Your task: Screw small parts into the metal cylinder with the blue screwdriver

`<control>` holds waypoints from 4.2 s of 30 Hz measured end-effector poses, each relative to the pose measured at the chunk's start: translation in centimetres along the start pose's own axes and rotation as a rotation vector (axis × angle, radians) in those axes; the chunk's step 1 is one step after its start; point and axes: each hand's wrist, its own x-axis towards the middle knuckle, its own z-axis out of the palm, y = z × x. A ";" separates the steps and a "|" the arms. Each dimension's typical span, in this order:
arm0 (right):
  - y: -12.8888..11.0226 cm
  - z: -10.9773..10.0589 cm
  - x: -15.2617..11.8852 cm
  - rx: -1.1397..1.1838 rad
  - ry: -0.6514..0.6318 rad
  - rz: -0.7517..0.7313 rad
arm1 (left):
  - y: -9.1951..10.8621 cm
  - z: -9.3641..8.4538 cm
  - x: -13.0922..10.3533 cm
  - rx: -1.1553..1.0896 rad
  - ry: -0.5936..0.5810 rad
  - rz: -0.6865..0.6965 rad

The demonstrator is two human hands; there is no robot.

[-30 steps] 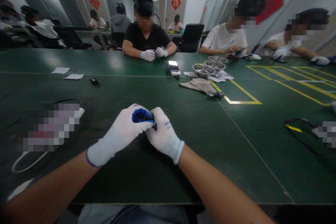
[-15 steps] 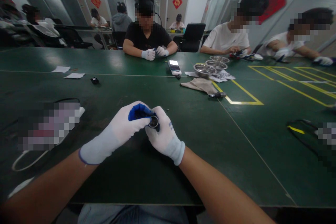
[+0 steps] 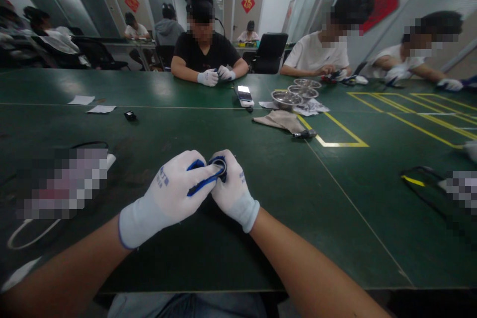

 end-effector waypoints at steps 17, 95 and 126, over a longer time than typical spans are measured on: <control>0.1 0.0 0.0 -0.048 -0.193 -0.041 | -1.4 -1.4 0.5 -0.146 -0.177 -0.018; 0.3 -0.7 0.7 -0.104 -0.197 0.014 | -2.4 -1.6 0.4 -0.547 -0.116 -0.160; -1.2 -0.8 0.7 0.084 -0.255 0.131 | -2.7 -1.9 0.7 -0.819 -0.082 -0.345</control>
